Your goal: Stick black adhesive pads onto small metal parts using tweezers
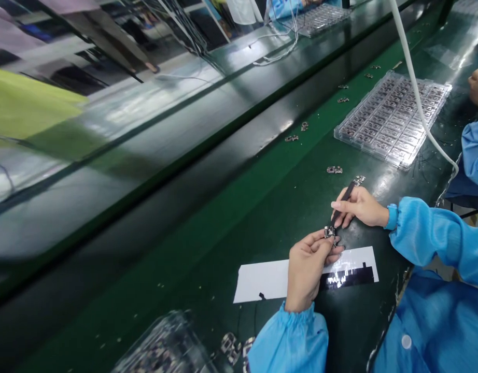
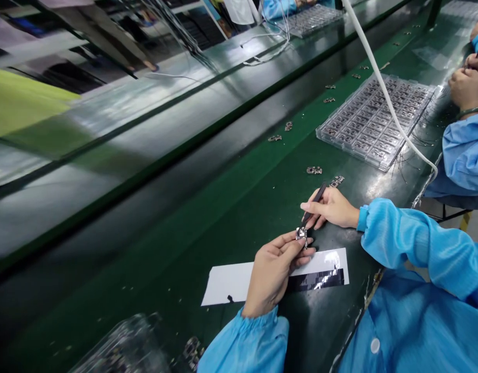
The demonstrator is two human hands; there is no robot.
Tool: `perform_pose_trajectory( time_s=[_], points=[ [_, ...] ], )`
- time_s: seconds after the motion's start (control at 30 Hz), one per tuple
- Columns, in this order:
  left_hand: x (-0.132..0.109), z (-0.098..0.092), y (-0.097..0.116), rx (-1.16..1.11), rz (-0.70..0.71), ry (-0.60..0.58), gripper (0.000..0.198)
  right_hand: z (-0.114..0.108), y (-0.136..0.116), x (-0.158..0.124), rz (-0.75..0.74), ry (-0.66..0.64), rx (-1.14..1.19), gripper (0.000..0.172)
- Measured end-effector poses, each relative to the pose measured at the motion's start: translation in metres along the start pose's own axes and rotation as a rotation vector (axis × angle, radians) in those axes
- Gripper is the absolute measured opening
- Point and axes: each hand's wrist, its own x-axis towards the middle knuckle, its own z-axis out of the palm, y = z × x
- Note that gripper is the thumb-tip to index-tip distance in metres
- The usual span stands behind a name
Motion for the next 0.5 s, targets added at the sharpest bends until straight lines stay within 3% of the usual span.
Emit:
perform_pose_trajectory(
  time_s=[0.5],
  points=[
    [-0.0014, 0.0019, 0.0025, -0.014, -0.028, 0.027, 0.016, 0.0014, -0.0006, 0.0009, 0.006, -0.014, -0.073, 0.045]
  ],
)
